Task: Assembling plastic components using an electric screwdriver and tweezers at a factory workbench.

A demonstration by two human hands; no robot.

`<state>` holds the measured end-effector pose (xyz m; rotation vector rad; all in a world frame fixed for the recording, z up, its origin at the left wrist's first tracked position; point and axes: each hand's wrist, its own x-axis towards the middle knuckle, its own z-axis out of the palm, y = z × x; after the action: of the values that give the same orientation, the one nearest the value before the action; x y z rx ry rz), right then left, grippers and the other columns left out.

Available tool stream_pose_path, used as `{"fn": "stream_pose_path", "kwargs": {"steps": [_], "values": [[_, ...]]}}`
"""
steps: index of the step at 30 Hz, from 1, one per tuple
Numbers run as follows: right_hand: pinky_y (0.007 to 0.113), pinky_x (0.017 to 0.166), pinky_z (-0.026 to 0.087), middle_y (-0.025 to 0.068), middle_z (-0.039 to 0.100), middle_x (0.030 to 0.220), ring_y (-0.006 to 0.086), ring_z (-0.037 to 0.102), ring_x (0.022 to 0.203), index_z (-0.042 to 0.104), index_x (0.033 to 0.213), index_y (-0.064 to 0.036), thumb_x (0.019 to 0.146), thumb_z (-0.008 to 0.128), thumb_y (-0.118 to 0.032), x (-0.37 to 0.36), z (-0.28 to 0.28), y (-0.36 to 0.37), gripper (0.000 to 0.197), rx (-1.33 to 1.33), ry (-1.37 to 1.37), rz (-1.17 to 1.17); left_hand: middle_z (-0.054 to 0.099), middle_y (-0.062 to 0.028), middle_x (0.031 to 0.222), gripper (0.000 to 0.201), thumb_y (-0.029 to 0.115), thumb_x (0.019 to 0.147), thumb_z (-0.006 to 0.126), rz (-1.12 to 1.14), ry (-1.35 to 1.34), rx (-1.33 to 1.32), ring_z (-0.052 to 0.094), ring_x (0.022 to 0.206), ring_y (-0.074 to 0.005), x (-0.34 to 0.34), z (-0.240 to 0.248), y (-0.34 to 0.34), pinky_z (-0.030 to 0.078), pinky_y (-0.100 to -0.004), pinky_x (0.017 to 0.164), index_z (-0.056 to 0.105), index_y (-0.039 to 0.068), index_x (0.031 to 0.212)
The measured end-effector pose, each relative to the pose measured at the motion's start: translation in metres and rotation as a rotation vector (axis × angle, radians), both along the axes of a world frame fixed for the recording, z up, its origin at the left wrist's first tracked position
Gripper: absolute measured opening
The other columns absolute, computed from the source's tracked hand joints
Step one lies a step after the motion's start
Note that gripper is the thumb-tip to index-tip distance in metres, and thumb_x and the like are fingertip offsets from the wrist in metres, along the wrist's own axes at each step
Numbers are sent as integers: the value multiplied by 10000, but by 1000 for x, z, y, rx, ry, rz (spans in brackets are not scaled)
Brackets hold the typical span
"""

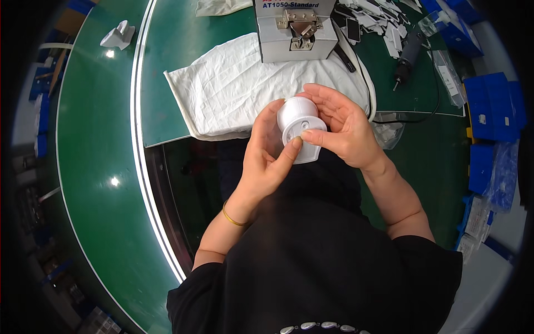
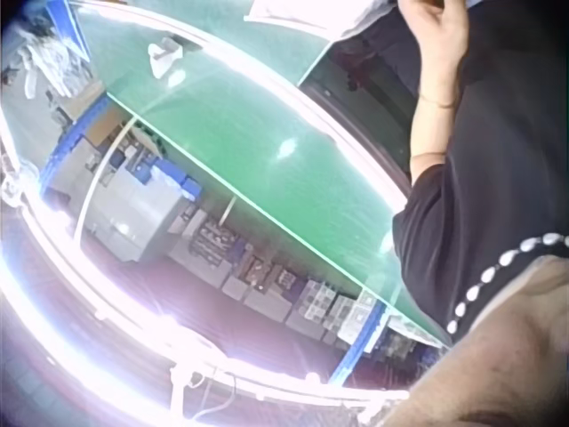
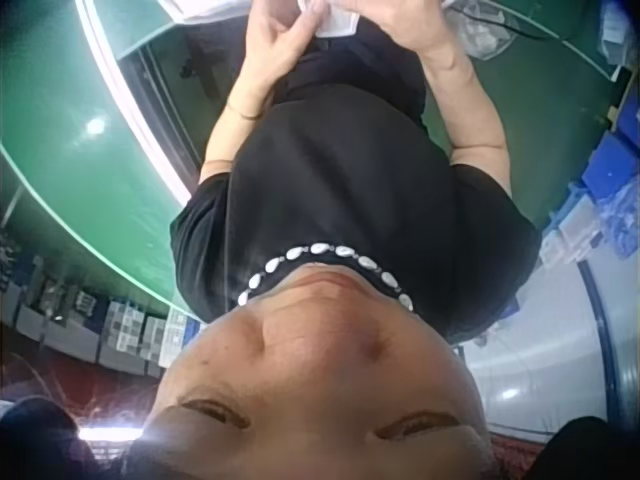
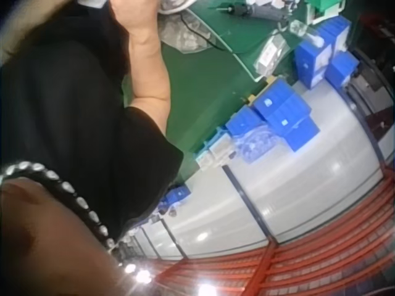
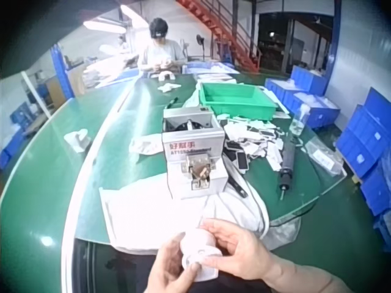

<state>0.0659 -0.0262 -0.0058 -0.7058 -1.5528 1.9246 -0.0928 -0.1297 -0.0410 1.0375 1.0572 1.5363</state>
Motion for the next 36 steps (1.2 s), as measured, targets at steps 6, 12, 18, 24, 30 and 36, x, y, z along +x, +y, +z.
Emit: {"fn": "stream_pose_path", "kwargs": {"steps": [6, 12, 18, 24, 30, 36], "values": [[362, 1046, 464, 205, 563, 1337, 244, 575, 1211, 337, 1470, 46, 806, 752, 16, 3, 3, 10, 783, -19, -9, -37, 440, -206, 1439, 755, 104, 896, 722, 4, -120, -148, 438, 1348, -276, 7, 23, 8, 367, -400, 1106, 280, -19, 1495], [322, 937, 530, 166, 651, 1217, 197, 660, 1031, 397, 1462, -30, 853, 722, 4, 20, 5, 52, 692, 7, 21, -168, 456, -183, 1427, 1103, 108, 582, 918, 130, 693, 131, 472, 1283, -380, 0, 12, 29, 416, -440, 1061, 298, 24, 1491], [333, 903, 514, 216, 606, 1272, 246, 633, 1108, 524, 1352, 58, 714, 853, -409, 120, 5, 212, 857, 752, -1147, -1000, 468, -181, 1415, 1088, 125, 580, 929, 207, 645, 95, 490, 1273, -357, 0, -7, 40, 421, -427, 1057, 321, 27, 1477], [342, 819, 540, 134, 658, 1075, 253, 663, 918, 594, 1221, 67, 707, 845, -289, 154, -18, 254, 673, 247, -919, -818, 491, -176, 1397, 1090, 145, 581, 937, 232, 729, 153, 512, 1250, -355, -1, -6, 42, 435, -419, 1044, 326, 26, 1476], [394, 861, 520, 148, 607, 1041, 253, 623, 946, 532, 1255, 46, 831, 677, -95, 144, -11, 238, 469, -253, 266, -521, 498, -170, 1387, 997, 139, 581, 930, 236, 725, 198, 515, 1245, -360, -4, -11, 43, 443, -425, 1035, 421, 59, 1434], [589, 1155, 336, 260, 521, 1337, 367, 490, 1314, 432, 1350, 37, 926, 544, -78, 30, 89, 171, 454, 146, 496, -351, 490, -158, 1397, 771, 122, 593, 911, 136, 744, 148, 497, 1256, -358, -3, -2, 44, 445, -428, 1035, 626, 164, 1308]]}}
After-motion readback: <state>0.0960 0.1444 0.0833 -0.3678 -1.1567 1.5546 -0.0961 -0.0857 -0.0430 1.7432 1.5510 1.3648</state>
